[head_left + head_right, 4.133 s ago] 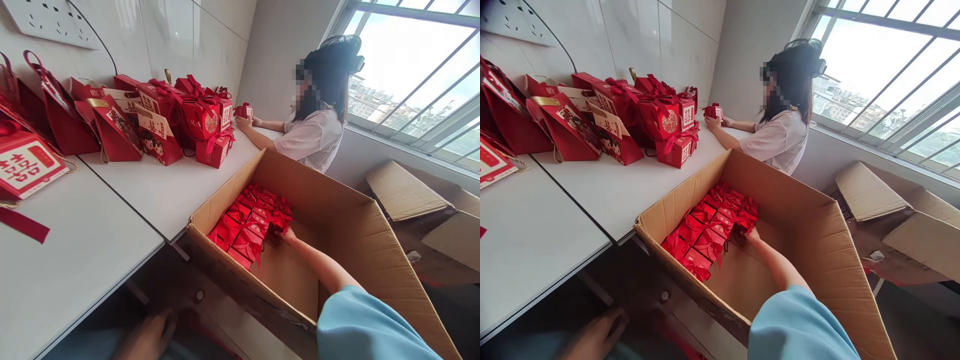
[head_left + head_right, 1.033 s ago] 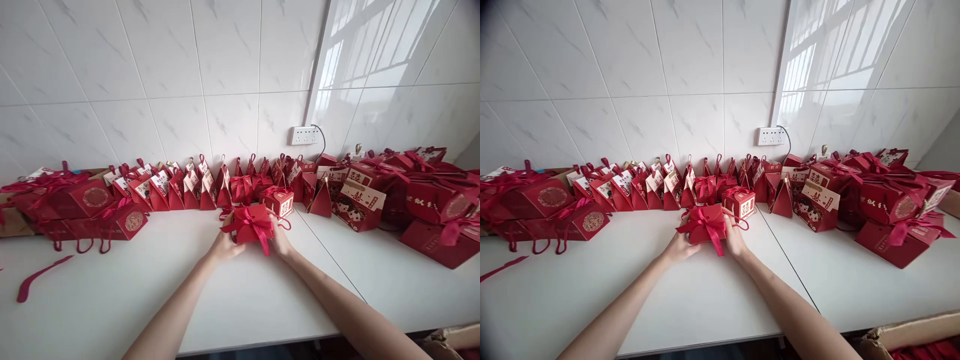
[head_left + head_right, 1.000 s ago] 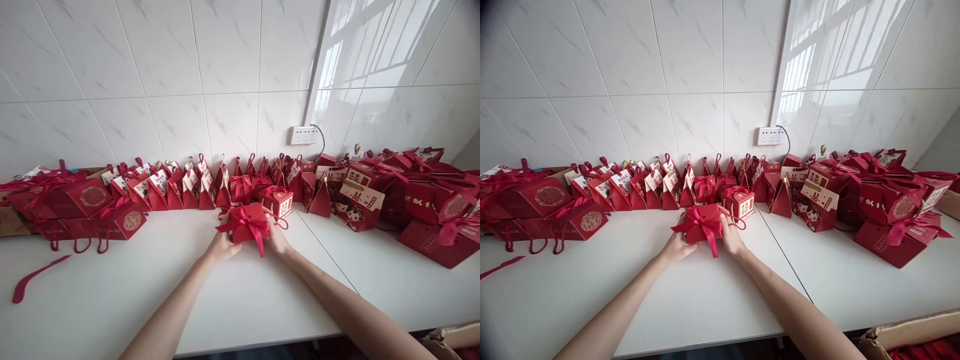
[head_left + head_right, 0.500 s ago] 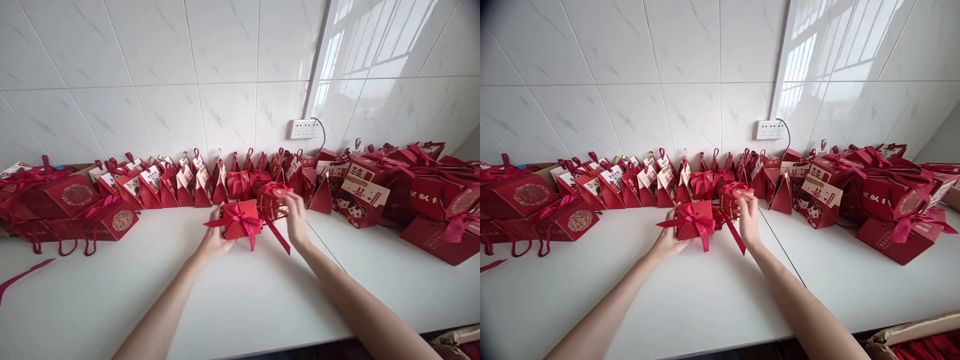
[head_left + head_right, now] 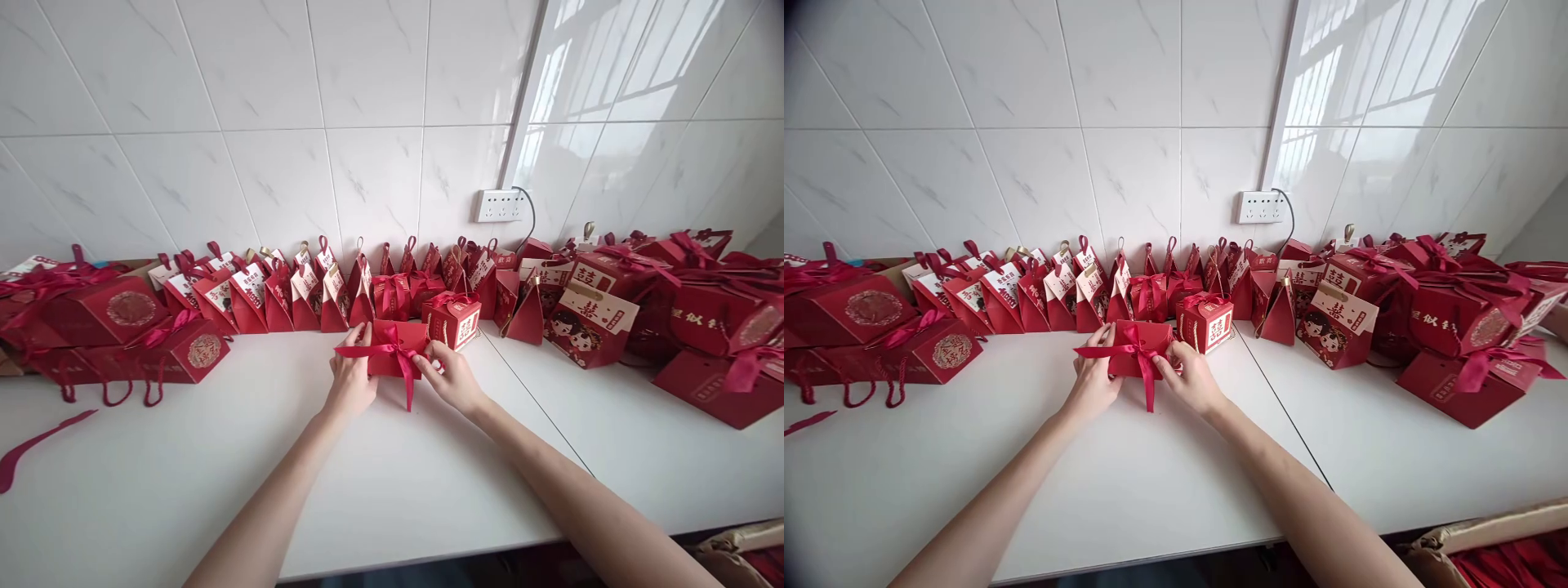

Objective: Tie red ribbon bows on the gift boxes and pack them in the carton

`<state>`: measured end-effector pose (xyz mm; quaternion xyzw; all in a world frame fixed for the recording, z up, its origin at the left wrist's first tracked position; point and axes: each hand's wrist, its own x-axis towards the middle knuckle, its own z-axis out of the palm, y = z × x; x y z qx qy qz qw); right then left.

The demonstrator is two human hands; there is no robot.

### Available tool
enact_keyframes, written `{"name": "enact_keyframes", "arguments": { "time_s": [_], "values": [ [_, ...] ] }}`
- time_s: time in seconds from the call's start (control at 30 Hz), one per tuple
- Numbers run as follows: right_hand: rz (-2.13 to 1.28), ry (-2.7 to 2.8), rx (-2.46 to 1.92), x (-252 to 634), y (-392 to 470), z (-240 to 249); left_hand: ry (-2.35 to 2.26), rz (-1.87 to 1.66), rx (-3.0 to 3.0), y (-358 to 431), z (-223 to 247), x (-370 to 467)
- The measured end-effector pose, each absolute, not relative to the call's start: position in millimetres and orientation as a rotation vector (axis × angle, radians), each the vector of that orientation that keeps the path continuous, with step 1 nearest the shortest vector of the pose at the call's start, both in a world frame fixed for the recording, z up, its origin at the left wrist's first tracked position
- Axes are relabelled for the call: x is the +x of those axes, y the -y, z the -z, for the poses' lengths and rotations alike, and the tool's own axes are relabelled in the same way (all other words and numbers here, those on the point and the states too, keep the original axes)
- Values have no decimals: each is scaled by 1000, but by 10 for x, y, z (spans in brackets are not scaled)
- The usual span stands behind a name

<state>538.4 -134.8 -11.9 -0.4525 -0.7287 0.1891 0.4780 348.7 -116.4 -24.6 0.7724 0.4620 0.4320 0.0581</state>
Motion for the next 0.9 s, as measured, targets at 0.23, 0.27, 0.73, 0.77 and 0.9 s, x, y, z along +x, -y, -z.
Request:
{"name": "enact_keyframes", "arguments": {
  "time_s": [0.23, 0.27, 0.73, 0.77, 0.9],
  "values": [
    [-387, 1790, -1102, 5439, 1345, 110, -1123, -1421, 1841, 1236, 147, 3523],
    [-388, 1804, -1095, 5445, 1344, 104, -1107, -1439, 1726, 1231, 145, 3521],
    [-485, 1698, -1101, 5466, 1296, 105, -1114, -1416, 1765, 1308, -37, 3525],
    [-490, 1656, -1103, 5464, 1289, 101, -1104, -1408, 1791, 1322, -37, 3532],
    [-501, 1515, -1082, 5455, 1276, 91, -1109, -1345, 1852, 1343, -20, 3540]
  ]
}}
